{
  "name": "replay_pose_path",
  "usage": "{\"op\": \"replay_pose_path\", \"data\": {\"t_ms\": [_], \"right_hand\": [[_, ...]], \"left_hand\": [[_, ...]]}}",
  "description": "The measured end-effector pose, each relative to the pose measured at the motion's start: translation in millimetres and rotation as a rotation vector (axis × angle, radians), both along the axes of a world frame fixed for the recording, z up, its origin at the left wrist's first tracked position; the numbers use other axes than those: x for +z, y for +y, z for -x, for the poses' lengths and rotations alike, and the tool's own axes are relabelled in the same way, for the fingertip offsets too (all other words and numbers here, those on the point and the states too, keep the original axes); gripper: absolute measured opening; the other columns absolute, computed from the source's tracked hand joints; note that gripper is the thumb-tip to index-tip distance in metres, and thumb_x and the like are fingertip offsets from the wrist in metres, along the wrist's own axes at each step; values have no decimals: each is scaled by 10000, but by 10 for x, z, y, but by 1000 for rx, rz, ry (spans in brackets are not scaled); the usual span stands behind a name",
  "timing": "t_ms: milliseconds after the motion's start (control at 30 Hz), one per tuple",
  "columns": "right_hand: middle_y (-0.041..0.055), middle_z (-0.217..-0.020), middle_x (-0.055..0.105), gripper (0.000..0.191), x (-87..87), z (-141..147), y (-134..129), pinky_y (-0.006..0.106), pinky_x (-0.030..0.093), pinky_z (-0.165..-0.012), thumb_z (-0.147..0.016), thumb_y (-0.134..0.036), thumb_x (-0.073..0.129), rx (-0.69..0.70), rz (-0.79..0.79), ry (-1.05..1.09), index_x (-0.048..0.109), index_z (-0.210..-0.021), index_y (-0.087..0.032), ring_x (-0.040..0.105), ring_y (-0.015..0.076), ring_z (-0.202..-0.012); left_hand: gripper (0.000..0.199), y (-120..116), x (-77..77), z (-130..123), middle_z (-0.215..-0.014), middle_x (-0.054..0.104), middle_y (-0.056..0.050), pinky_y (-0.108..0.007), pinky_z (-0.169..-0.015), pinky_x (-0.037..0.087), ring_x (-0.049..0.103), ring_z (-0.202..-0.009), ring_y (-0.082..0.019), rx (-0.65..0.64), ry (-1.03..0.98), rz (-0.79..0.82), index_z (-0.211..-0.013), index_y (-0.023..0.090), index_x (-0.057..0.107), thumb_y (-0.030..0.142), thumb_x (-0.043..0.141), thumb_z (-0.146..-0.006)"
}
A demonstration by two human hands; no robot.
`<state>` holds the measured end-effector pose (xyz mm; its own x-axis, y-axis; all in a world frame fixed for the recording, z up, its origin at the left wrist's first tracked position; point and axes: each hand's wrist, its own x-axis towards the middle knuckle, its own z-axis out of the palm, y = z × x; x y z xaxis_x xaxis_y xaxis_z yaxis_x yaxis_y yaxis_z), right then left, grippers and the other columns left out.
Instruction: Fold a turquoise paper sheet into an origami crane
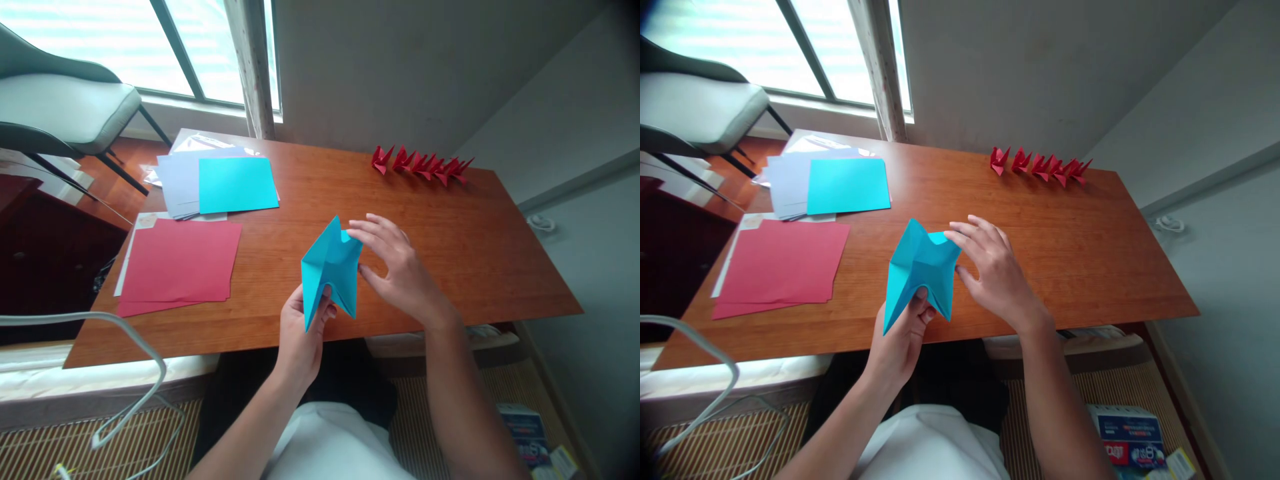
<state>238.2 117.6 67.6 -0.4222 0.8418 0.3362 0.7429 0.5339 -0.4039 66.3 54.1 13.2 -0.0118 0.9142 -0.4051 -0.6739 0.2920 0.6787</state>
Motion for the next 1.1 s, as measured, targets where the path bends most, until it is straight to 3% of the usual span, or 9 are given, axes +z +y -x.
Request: {"op": "replay_pose_path", "data": {"t_ms": [133, 333, 467, 700, 767, 867, 900, 1000, 1100], "right_hand": [[74, -1312, 665, 395, 71, -47, 56, 522, 435, -1115, -908, -240, 690, 39, 18, -15, 605, -1293, -272, 564, 290, -1292], [85, -1206, 652, 418, 114, 27, 37, 415, 527, -969, -896, -236, 718, 20, 48, 55, 600, -1297, -253, 615, 266, -1157], [89, -1210, 626, 466, 83, 71, 10, 432, 535, -970, -882, -254, 743, -6, 29, 107, 591, -1322, -269, 611, 275, -1155], [86, -1417, 538, 867, -126, 198, -15, 390, 605, -857, -821, -310, 808, -145, 69, 511, 310, -1529, -360, 626, 247, -1125], [93, -1422, 550, 763, -211, 239, -49, 375, 612, -851, -847, -341, 776, -159, 145, 678, 345, -1477, -340, 636, 239, -1143], [99, -1442, 550, 294, -305, 283, -179, 389, 593, -912, -954, -324, 619, -123, 255, 803, 526, -1230, -286, 603, 245, -1248], [97, -1481, 524, 252, -328, 296, -239, 401, 583, -941, -956, -314, 610, -77, 293, 815, 545, -1198, -281, 569, 256, -1304], [97, -1575, 440, 507, -396, 353, -412, 450, 512, -1075, -897, -313, 697, 51, 406, 765, 501, -1364, -292, 460, 287, -1427], [87, -1509, 520, 634, -474, 431, -493, 432, 513, -1074, -884, -341, 730, -26, 383, 728, 454, -1454, -317, 540, 272, -1352]], "left_hand": [[219, -27, -58, 16, -758, 609, 10, -227, -625, 446, 534, -684, -98, -27, -6, -20, -833, 173, 690, 335, 833, -796], [199, -44, -79, 36, -826, 630, -10, -232, -648, 456, 572, -750, -112, -37, -38, -30, -894, 169, 690, 310, 813, -825], [200, -29, -63, 36, -821, 634, -4, -236, -662, 486, 576, -726, -101, -23, -70, -11, -877, 163, 683, 291, 823, -815], [231, 5, 33, 23, -808, 662, 4, -218, -645, 522, 634, -719, -101, -31, -188, 50, -885, 171, 668, 275, 848, -784], [227, 29, 77, 31, -774, 657, 9, -199, -618, 514, 632, -683, -89, -47, -237, 79, -864, 167, 659, 272, 845, -787], [209, 63, 137, 54, -739, 651, 26, -163, -576, 491, 616, -643, -66, -37, -374, 129, -832, 163, 655, 221, 847, -778], [206, 69, 152, 61, -733, 648, 34, -160, -580, 494, 611, -637, -61, -23, -413, 140, -820, 163, 654, 200, 851, -771], [177, 65, 175, 65, -733, 652, 37, -185, -633, 532, 613, -644, -67, -19, -436, 127, -814, 161, 666, 196, 838, -787], [126, 34, 176, 34, -823, 690, 17, -186, -685, 541, 641, -713, -74, -45, -427, 113, -863, 171, 689, 210, 804, -830]]}}
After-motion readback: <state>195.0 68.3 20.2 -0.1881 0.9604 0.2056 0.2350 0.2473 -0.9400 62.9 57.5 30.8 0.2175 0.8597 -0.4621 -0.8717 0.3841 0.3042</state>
